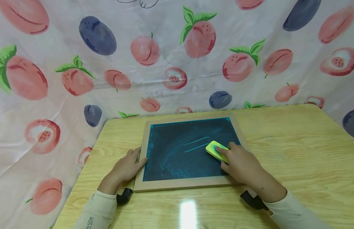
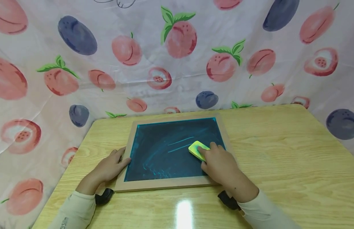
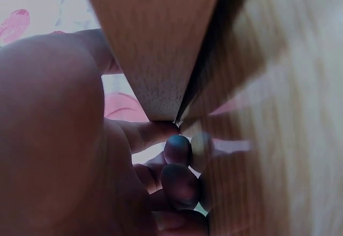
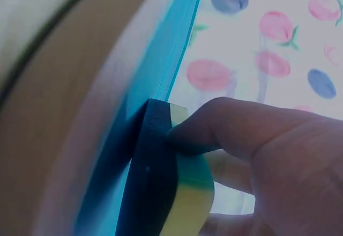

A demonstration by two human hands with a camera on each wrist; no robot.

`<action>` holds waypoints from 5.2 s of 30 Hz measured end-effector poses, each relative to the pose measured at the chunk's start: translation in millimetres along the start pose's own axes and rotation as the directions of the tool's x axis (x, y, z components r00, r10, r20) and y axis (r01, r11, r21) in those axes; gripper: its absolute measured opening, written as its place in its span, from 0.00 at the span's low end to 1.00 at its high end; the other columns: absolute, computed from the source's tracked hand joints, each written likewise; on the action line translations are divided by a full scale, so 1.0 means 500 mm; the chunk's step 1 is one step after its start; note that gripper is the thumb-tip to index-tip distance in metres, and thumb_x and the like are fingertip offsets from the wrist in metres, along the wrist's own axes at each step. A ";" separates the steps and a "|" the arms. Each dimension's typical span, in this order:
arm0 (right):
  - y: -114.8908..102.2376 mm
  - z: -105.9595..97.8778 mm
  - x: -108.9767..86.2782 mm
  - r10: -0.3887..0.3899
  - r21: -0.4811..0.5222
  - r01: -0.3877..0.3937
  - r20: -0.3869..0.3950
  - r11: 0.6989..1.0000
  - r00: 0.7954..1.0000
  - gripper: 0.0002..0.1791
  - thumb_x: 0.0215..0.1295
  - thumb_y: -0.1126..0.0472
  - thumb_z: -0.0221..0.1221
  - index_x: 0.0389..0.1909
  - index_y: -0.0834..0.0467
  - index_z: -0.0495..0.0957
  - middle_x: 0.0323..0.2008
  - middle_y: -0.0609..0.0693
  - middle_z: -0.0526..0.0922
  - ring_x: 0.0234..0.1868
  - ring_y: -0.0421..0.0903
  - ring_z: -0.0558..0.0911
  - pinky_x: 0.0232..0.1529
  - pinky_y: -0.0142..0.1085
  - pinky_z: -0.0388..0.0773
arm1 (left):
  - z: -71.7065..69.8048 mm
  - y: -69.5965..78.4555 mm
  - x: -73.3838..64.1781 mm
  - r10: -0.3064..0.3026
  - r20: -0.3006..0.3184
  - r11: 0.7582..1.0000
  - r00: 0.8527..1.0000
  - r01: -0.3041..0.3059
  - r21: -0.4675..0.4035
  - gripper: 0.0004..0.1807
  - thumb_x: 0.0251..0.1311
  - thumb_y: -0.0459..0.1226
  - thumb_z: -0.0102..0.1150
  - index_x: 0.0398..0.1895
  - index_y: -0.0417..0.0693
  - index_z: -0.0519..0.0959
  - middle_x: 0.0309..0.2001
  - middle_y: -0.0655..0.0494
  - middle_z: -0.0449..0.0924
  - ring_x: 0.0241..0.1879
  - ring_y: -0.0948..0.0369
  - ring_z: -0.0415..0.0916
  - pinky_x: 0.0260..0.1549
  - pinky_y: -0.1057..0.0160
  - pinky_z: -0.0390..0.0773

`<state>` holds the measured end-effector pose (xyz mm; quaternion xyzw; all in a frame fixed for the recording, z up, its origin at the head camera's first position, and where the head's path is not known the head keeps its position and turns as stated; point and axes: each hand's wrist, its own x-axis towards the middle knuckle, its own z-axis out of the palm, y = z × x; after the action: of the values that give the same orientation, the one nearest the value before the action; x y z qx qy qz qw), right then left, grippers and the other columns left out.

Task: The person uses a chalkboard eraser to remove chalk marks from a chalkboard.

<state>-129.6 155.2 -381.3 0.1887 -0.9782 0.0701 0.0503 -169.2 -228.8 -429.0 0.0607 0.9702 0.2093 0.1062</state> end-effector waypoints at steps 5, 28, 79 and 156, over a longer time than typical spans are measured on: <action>0.037 -0.005 0.003 0.028 0.016 -0.028 -0.005 0.999 1.000 0.26 0.54 0.57 0.60 0.57 0.54 0.75 0.32 0.57 0.75 0.25 0.45 0.69 0.21 0.34 0.65 | -0.001 0.004 -0.002 0.001 -0.002 1.000 1.000 -0.001 0.004 0.38 0.63 0.61 0.37 0.72 0.56 0.51 0.67 0.46 0.56 0.57 0.48 0.67 0.50 0.44 0.68; 0.039 0.017 0.011 -0.057 -0.059 0.050 -0.114 0.997 0.992 0.21 0.60 0.59 0.59 0.56 0.54 0.74 0.32 0.60 0.73 0.25 0.49 0.71 0.23 0.42 0.73 | -0.004 0.006 -0.002 -0.004 -0.009 1.000 1.000 0.004 0.000 0.36 0.63 0.60 0.39 0.72 0.58 0.51 0.57 0.50 0.65 0.45 0.54 0.72 0.43 0.50 0.71; -0.075 0.022 -0.013 -0.222 0.043 0.221 0.008 0.974 0.975 0.27 0.57 0.59 0.63 0.60 0.49 0.72 0.61 0.50 0.71 0.46 0.51 0.78 0.35 0.42 0.79 | -0.003 0.007 -0.003 -0.007 -0.011 0.999 1.000 0.008 0.035 0.38 0.62 0.62 0.38 0.72 0.55 0.51 0.61 0.46 0.62 0.48 0.50 0.71 0.47 0.46 0.70; -0.119 0.054 -0.019 -0.245 0.015 0.246 -0.026 0.969 0.969 0.29 0.62 0.57 0.57 0.65 0.42 0.65 0.66 0.47 0.65 0.38 0.44 0.72 0.34 0.33 0.73 | -0.005 0.004 -0.001 0.014 -0.009 1.000 1.000 -0.013 0.025 0.37 0.63 0.60 0.39 0.72 0.56 0.51 0.57 0.49 0.65 0.44 0.54 0.71 0.43 0.50 0.71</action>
<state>-100.5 99.6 -402.2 0.3078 -0.9460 0.0745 0.0686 -169.3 -227.9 -425.6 0.0676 0.9727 0.1984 0.0995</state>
